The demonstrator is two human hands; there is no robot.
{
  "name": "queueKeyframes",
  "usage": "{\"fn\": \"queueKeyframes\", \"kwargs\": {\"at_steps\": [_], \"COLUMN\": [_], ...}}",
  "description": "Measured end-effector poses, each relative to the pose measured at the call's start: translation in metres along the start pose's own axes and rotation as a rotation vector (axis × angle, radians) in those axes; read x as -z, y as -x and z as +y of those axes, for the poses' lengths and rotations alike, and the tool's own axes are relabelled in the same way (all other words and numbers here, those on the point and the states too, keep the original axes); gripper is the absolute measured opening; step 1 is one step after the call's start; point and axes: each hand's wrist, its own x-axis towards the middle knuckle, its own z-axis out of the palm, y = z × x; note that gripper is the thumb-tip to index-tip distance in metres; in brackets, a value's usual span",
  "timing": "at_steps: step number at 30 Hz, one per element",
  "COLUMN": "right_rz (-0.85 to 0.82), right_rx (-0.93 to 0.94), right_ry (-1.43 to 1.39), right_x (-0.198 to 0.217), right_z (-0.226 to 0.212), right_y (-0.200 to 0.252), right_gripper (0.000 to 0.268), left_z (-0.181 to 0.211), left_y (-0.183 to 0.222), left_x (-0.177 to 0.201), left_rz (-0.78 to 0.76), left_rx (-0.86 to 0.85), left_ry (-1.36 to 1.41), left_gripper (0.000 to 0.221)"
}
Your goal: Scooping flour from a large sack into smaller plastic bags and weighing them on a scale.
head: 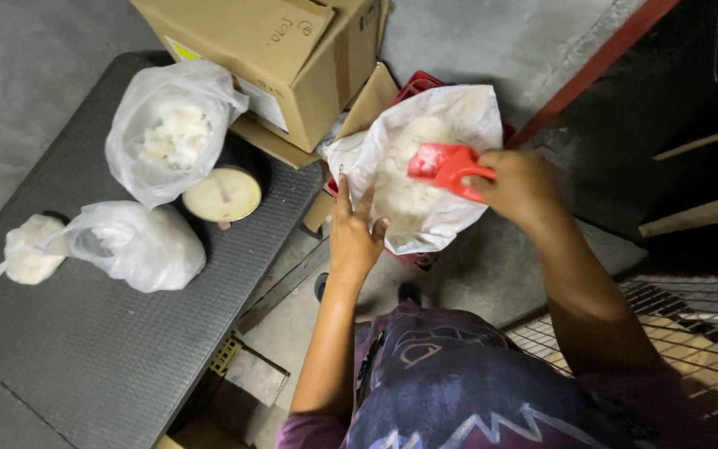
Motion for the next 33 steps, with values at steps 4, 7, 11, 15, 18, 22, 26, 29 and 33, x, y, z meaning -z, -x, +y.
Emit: {"fn": "queueKeyframes", "kwargs": {"at_steps": [4,7,11,15,18,22,26,29,33], "right_rz": [-0.106,-0.249,-0.33,-0.416,-0.359,-0.256,-0.272,-0.274,-0.261], "right_rx": [0.01,0.09,0.15,0.089,0.03,-0.022,-0.111,-0.116,-0.102], "right_ry": [0.087,0.28,0.477,0.261,0.179,0.012,-0.008,-0.015,-0.01], "right_x": [-0.01,-0.053,-0.122,-0.092,-0.081,-0.095,-0.107,-0.107,-0.116], "right_z": [-0.021,-0.012,0.014,-0.001,0.003,0.006,-0.002,-0.002,-0.005], "right_y": [-0.023,-0.043,-0.059,-0.053,-0.045,-0.028,-0.023,-0.019,-0.023], "right_gripper": [0.039,0.022,0.012,0.025,0.03,0.036,0.039,0.041,0.041], "left_z": [0.003,0.002,0.004,0.002,-0.005,-0.005,-0.005,-0.003,0.0], "left_y": [0.0,0.0,0.001,0.004,0.007,0.004,0.003,0.004,0.002], "left_x": [-0.002,-0.002,0.0,0.003,-0.003,-0.003,-0.005,0.0,0.004], "left_rz": [-0.032,-0.052,-0.043,-0.056,-0.023,-0.051,-0.061,-0.05,-0.084], "left_rx": [0.055,0.096,0.096,0.066,0.035,0.066,0.101,0.092,0.132], "left_ry": [-0.026,-0.021,-0.019,-0.011,0.007,0.008,-0.012,-0.021,-0.034], "left_gripper": [0.067,0.066,0.067,0.065,0.067,0.065,0.064,0.066,0.067]}}
